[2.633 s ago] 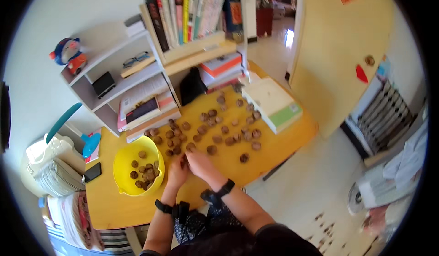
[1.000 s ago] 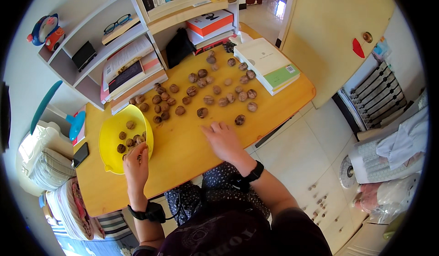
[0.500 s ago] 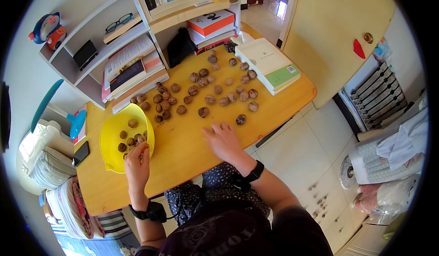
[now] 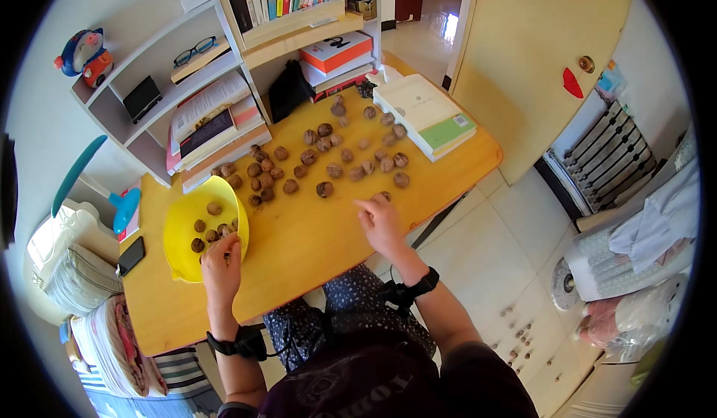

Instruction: Picking up walnuts from a desk and placing them into a yellow bowl.

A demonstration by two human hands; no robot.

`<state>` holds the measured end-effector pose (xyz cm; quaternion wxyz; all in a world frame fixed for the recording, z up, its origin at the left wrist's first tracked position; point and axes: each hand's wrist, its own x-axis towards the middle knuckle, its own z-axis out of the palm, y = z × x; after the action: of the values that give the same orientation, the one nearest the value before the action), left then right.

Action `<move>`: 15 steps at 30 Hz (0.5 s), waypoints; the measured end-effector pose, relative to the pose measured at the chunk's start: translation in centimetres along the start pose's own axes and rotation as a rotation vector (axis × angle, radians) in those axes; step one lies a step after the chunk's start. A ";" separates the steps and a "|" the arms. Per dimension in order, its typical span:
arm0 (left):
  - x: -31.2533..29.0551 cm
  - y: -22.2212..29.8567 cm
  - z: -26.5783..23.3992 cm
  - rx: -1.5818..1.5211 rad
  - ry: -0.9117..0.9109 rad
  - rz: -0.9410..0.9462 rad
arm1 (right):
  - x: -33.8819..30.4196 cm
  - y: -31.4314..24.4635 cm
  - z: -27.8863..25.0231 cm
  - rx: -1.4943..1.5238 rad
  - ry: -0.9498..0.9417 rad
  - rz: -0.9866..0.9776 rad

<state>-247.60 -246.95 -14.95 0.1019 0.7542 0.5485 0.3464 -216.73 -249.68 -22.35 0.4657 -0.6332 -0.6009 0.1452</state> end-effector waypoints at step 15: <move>0.8 1.2 -0.2 -0.021 0.052 -0.003 | -2.1 2.8 -5.3 -0.127 0.242 0.134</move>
<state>-246.67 -246.72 -13.88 0.0960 0.7429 0.5487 0.3714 -211.59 -253.36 -22.52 0.4829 -0.7129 -0.5048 0.0602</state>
